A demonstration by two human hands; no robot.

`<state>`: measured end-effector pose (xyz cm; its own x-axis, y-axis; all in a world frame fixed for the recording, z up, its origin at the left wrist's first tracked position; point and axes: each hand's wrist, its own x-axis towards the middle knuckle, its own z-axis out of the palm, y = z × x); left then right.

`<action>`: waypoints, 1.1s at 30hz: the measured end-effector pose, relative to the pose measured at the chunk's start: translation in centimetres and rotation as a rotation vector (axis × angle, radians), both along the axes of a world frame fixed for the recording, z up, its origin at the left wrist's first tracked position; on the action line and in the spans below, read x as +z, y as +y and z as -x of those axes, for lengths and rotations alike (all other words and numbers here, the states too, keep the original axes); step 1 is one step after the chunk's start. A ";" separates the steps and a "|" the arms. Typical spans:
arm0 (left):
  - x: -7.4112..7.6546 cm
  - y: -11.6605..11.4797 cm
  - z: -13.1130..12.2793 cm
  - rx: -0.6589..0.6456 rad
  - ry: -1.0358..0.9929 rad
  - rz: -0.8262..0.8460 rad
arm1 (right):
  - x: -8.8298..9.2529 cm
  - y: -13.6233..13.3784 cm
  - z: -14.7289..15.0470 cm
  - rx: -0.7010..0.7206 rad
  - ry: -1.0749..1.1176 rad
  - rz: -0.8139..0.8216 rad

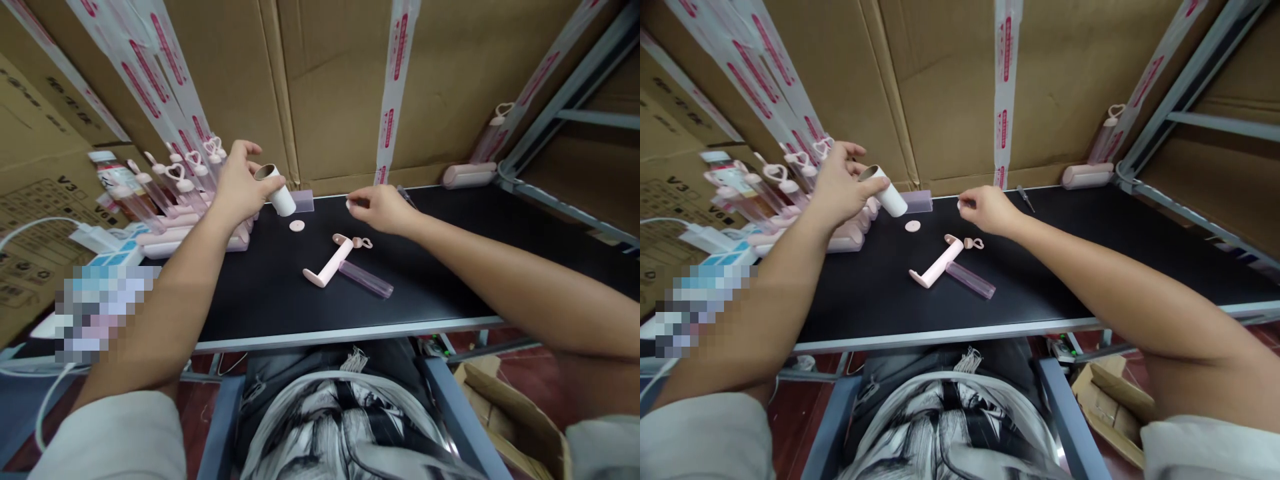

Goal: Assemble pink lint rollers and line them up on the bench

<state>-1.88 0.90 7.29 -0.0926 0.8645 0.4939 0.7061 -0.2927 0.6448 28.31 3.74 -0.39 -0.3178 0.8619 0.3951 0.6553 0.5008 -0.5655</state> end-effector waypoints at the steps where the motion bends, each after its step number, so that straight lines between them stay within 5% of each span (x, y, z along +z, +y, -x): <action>1: -0.1 -0.1 0.2 0.036 0.078 -0.005 | 0.2 0.4 0.5 0.024 -0.145 -0.038; 5: -0.9 -0.2 -0.2 0.126 0.328 0.077 | 1.0 1.9 3.5 0.160 -0.423 -0.039; 12: -1.6 0.1 -0.8 0.175 0.516 0.191 | 0.7 3.0 7.5 0.250 -0.598 -0.039; 21: -2.3 0.7 -0.3 0.188 0.567 0.244 | 1.1 3.1 6.6 0.253 -0.544 -0.051; 25: -1.7 0.2 -0.4 0.195 0.598 0.246 | 3.5 0.2 4.2 0.117 -0.415 -0.115; 29: -0.9 -2.0 -1.7 0.165 0.550 0.087 | 5.0 -5.3 1.7 0.197 -0.617 0.077; 33: -2.0 -4.9 -3.7 -0.162 0.418 0.140 | 3.9 -9.5 1.0 0.260 -0.882 0.225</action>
